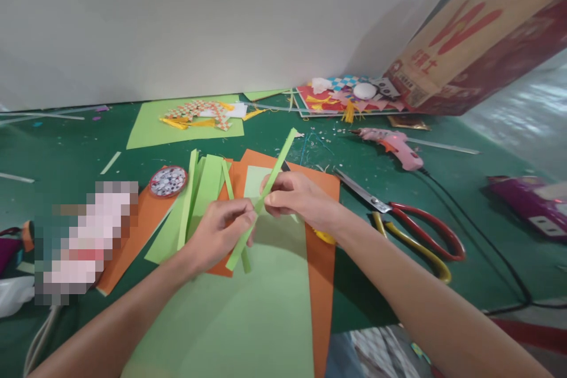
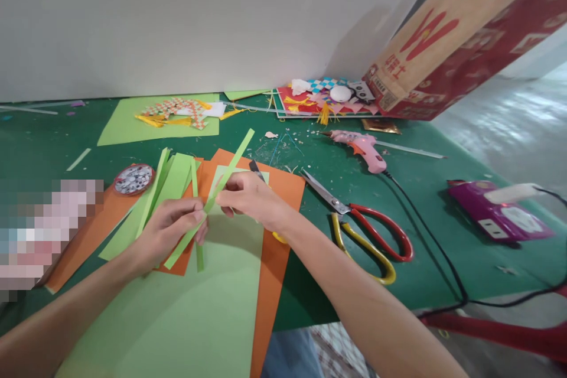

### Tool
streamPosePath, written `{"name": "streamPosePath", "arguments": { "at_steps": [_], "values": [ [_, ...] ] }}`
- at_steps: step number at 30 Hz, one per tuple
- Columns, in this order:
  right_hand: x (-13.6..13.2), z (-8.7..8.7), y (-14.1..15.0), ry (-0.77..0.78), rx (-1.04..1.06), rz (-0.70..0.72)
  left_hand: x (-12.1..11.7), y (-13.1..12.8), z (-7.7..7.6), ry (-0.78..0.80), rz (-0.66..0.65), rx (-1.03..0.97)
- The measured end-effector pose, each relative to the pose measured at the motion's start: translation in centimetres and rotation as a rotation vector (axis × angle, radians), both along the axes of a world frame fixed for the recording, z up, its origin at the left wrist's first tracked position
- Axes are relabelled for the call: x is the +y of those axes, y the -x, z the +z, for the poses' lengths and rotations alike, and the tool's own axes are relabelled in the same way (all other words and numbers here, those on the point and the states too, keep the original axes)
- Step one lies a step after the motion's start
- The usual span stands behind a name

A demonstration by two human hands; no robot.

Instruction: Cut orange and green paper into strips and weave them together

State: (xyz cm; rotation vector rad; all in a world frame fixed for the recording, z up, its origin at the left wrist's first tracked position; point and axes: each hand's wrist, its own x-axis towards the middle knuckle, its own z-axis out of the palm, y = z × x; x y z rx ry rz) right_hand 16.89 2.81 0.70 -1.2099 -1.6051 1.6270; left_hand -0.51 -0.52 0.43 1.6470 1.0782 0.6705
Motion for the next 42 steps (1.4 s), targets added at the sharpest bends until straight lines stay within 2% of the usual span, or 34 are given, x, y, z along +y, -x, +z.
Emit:
{"name": "streamPosePath", "arguments": {
  "at_steps": [7,15,19,22,29,33,36,42],
  "values": [
    [-0.37,-0.10,0.58,0.006,-0.042,0.071,0.07,-0.07,-0.19,0.046,0.015,-0.012],
    [-0.03,0.06,-0.02,-0.047,-0.065,-0.021,0.27,-0.12,-0.03,0.035,-0.001,-0.032],
    [-0.30,-0.09,0.30,-0.034,-0.070,0.047,0.29,-0.13,0.01,0.068,0.024,-0.016],
    [-0.35,0.03,0.30,-0.029,-0.047,0.092,0.30,0.06,-0.23,0.064,-0.010,-0.030],
    [-0.07,0.33,-0.10,-0.063,-0.064,-0.017,0.37,0.16,-0.52,0.069,-0.011,-0.069],
    [-0.36,0.21,0.26,-0.046,-0.076,0.042,0.28,-0.04,-0.14,0.075,0.026,-0.038],
    [-0.35,0.10,0.33,-0.043,-0.062,0.070,0.22,-0.13,0.00,0.059,0.002,-0.043],
    [0.13,-0.02,-0.29,-0.068,-0.032,-0.069,0.24,-0.20,-0.16,0.061,0.003,-0.096]
  ]
}}
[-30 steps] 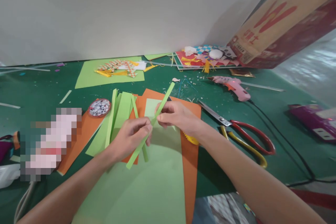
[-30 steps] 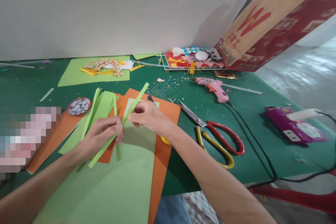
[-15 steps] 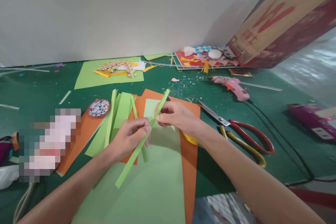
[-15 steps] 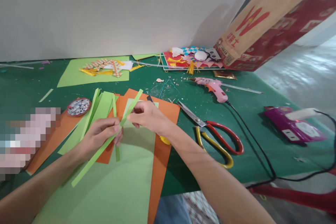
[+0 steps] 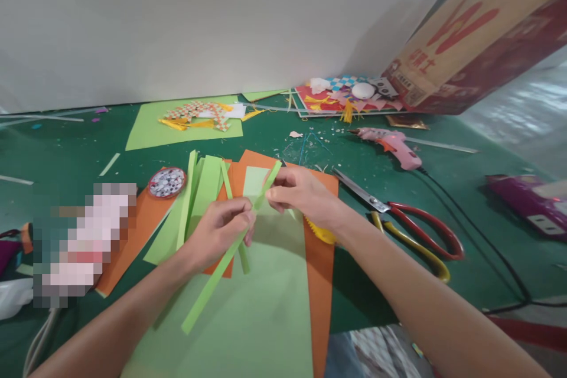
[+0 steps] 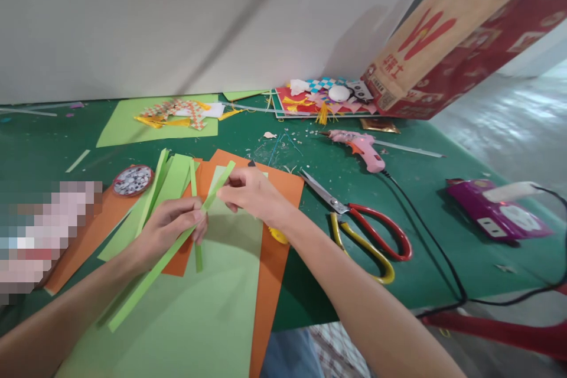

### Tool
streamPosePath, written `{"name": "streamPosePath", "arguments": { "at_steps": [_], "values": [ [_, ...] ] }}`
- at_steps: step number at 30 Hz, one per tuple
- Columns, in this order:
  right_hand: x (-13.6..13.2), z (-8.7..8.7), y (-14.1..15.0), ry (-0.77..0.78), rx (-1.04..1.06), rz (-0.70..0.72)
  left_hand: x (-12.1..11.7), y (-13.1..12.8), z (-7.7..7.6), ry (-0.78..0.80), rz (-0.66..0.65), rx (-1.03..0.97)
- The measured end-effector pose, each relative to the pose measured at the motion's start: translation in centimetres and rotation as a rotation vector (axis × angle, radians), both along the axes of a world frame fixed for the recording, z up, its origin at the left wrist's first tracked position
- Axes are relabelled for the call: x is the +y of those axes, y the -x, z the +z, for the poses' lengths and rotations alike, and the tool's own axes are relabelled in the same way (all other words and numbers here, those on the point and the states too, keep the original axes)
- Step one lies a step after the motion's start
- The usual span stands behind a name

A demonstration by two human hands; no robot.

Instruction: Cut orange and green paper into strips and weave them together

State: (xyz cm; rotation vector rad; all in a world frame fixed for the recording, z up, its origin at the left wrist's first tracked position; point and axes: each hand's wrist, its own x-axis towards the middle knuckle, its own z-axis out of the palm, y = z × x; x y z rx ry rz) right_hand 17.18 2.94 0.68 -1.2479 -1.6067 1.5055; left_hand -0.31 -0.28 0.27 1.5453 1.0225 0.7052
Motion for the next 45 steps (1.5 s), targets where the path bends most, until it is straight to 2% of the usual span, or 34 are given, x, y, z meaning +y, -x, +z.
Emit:
{"name": "streamPosePath", "arguments": {
  "at_steps": [2,7,9,18,24,28,31,33,35,37,39,42,45],
  "values": [
    [-0.1,0.1,0.0,0.004,0.011,-0.001,0.0,0.1,0.0,0.005,0.014,0.027],
    [-0.6,0.4,0.6,0.039,-0.043,0.124,-0.1,0.3,0.2,0.017,0.027,0.075],
    [-0.6,0.4,0.7,0.034,-0.047,0.116,-0.1,0.2,0.1,0.016,0.019,0.064],
    [0.5,-0.1,-0.7,-0.114,-0.005,0.021,0.0,0.2,-0.1,-0.011,-0.027,0.027],
    [1.1,0.1,-1.2,-0.135,0.042,-0.025,0.0,0.4,-0.1,0.012,-0.033,0.004],
    [1.6,0.3,-1.7,-0.137,0.110,-0.171,0.0,0.2,0.1,0.014,0.007,0.001],
    [1.7,0.2,-1.6,-0.086,0.138,-0.270,0.1,0.1,0.2,-0.043,0.136,0.018],
    [1.6,0.0,-1.1,-0.050,0.111,-0.222,0.2,-0.1,0.1,-0.094,0.278,0.029],
    [1.1,-0.2,-0.5,-0.019,0.055,-0.070,0.4,-0.2,0.0,-0.121,0.370,0.031],
    [0.6,-0.3,0.0,0.000,-0.007,0.109,0.5,-0.2,-0.1,-0.115,0.386,0.031],
    [0.1,-0.3,0.5,-0.016,-0.053,0.210,0.5,-0.1,-0.1,-0.099,0.362,0.028],
    [-0.4,-0.1,1.1,-0.008,-0.092,0.202,0.6,0.2,0.0,-0.082,0.372,0.004],
    [-0.5,-0.3,1.4,-0.002,-0.115,0.123,0.7,0.4,-0.1,-0.067,0.480,-0.104]
  ]
}}
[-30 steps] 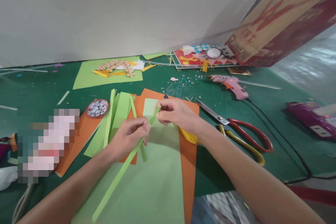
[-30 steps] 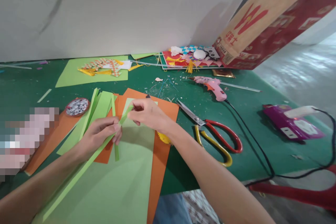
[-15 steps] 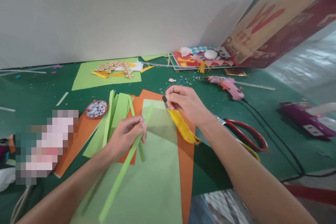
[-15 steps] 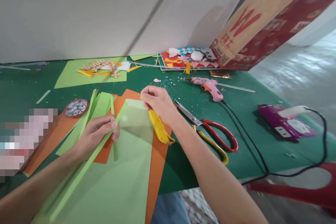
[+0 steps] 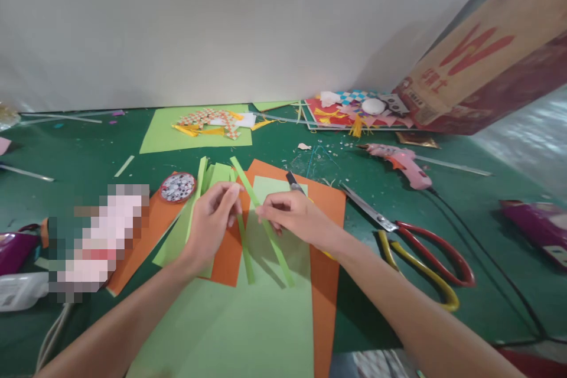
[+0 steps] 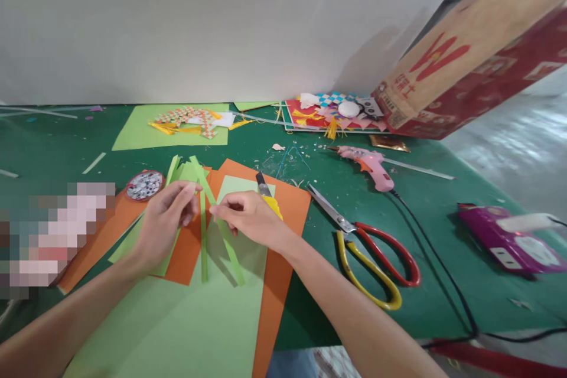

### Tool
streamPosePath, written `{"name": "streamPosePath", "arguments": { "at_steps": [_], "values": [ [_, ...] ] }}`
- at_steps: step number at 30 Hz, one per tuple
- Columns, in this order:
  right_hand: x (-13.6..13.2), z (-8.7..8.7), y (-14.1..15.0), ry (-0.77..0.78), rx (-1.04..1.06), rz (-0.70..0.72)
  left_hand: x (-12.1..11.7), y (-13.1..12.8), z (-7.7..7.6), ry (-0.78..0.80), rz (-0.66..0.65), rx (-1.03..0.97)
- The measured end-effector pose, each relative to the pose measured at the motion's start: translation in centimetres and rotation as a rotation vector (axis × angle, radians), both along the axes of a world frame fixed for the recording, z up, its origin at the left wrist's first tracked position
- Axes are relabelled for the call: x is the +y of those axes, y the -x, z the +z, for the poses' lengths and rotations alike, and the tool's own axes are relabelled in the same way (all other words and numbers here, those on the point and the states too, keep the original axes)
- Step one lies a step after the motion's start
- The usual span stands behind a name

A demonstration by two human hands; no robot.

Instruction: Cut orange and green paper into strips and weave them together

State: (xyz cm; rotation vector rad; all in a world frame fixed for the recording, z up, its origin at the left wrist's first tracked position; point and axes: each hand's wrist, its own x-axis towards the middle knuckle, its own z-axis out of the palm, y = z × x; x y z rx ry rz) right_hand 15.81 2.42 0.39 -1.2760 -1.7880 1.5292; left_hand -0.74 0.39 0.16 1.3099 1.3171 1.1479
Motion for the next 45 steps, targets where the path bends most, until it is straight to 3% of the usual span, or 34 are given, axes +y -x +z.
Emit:
{"name": "streamPosePath", "arguments": {
  "at_steps": [5,9,16,18,22,24,27,28,30,33,37,40,43,45],
  "values": [
    [-0.3,-1.1,0.6,-0.197,-0.207,-0.103,0.3,0.0,-0.3,-0.033,0.083,-0.215],
    [-0.4,-1.4,0.9,-0.358,-0.383,-0.058,0.4,0.1,-0.1,-0.049,0.107,-0.228],
    [-0.7,-0.9,1.0,-0.496,-0.475,0.092,-0.1,0.3,0.0,-0.116,0.123,-0.223],
    [-0.8,-0.9,1.0,-0.555,-0.487,0.187,-0.4,0.2,0.3,-0.159,0.000,-0.037],
    [-0.9,-1.0,1.1,-0.634,-0.523,0.277,-1.9,-0.6,1.8,-0.229,-0.444,0.283],
    [-0.9,-1.1,1.2,-0.658,-0.524,0.261,-2.8,-1.1,2.6,-0.401,-0.629,0.387],
    [-0.9,-1.4,1.4,-0.686,-0.527,0.248,-3.9,-1.6,2.9,-1.065,-0.843,0.769],
    [-0.9,-1.5,1.5,-0.692,-0.534,0.247,-4.1,-1.6,2.8,-1.254,-0.819,0.868],
    [-0.9,-1.6,1.5,-0.699,-0.543,0.232,-4.0,-1.3,2.4,-1.404,-0.691,0.956],
    [-0.7,-1.5,1.2,-0.698,-0.545,0.150,-3.0,-0.3,2.0,-1.392,-0.581,1.060],
    [0.1,-0.9,-0.1,-0.702,-0.504,-0.083,-2.0,1.6,1.7,-1.151,-0.462,1.313],
    [0.8,-0.4,-1.0,-0.742,-0.430,-0.238,-2.5,2.4,0.8,-1.016,-0.374,1.302],
    [1.1,0.3,-1.7,-0.772,-0.459,-0.289,-3.7,2.2,-0.6,-0.895,-0.319,1.341],
    [0.8,0.7,-2.2,-0.749,-0.571,-0.280,-4.4,1.8,-1.3,-0.849,-0.352,1.376]
  ]
}}
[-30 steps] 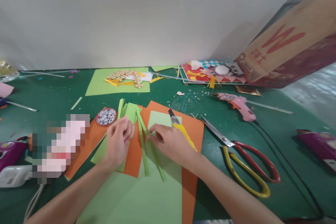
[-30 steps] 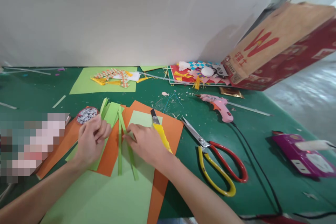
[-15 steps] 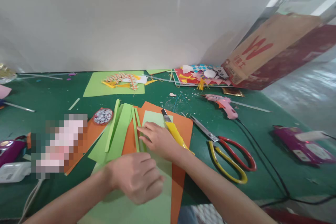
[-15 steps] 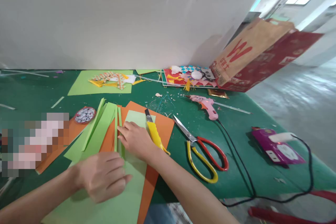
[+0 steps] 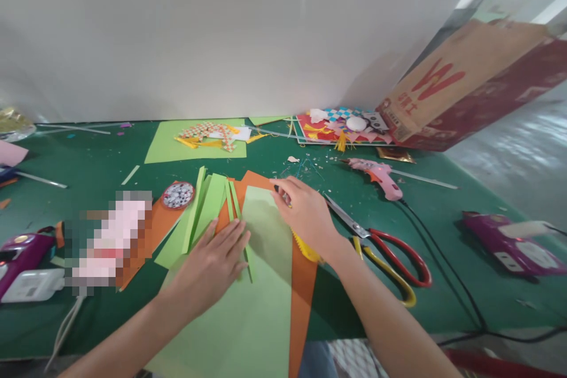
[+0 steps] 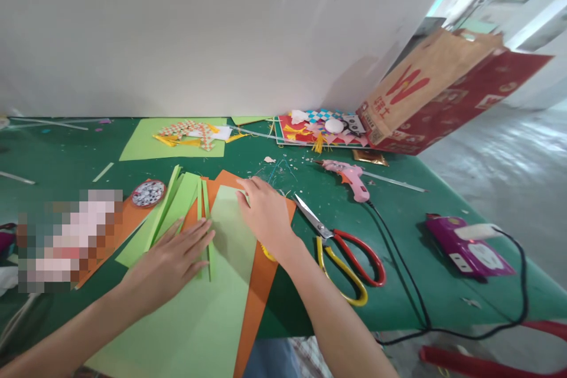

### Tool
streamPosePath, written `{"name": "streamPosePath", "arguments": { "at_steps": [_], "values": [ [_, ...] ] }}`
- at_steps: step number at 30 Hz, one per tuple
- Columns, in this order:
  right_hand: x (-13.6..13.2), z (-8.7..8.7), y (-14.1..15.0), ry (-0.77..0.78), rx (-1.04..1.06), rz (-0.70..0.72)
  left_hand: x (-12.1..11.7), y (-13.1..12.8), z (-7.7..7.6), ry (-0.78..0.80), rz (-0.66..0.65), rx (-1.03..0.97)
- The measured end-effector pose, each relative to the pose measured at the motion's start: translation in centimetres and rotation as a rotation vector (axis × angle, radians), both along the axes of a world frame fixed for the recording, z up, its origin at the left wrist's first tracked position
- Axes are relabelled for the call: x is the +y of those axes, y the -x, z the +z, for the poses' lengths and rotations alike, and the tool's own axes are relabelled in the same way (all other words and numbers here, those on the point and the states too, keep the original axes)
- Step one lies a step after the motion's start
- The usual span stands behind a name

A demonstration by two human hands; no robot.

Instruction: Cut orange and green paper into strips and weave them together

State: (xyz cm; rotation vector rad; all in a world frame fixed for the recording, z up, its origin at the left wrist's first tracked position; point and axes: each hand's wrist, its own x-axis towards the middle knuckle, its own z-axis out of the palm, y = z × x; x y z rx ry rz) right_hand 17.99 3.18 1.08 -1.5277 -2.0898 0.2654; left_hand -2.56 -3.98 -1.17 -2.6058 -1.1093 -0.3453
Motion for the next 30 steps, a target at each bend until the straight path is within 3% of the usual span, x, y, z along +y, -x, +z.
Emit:
{"name": "streamPosePath", "arguments": {
  "at_steps": [4,7,12,17,22,30],
  "values": [
    [-1.9,0.3,-1.0,0.145,-0.303,-0.068,0.3,-0.5,-0.7,0.024,-0.010,0.058],
    [-3.7,-0.1,-1.3,0.210,-0.406,-0.096,1.7,-0.5,-0.9,0.037,-0.017,0.075],
    [-4.7,-1.2,-0.9,0.180,-0.461,-0.133,3.6,-0.6,-1.2,0.014,-0.055,0.065],
    [-5.1,-2.3,-1.9,0.089,-0.445,-0.129,3.4,-0.7,-1.2,-0.069,-0.136,-0.032],
    [-7.5,-2.8,-4.2,-0.098,-0.280,0.053,3.3,-0.7,-1.1,-0.095,-0.227,-0.114],
    [-11.2,-3.2,-5.8,-0.172,-0.201,0.226,3.3,-0.7,-0.7,-0.016,-0.326,-0.201]
  ]
}}
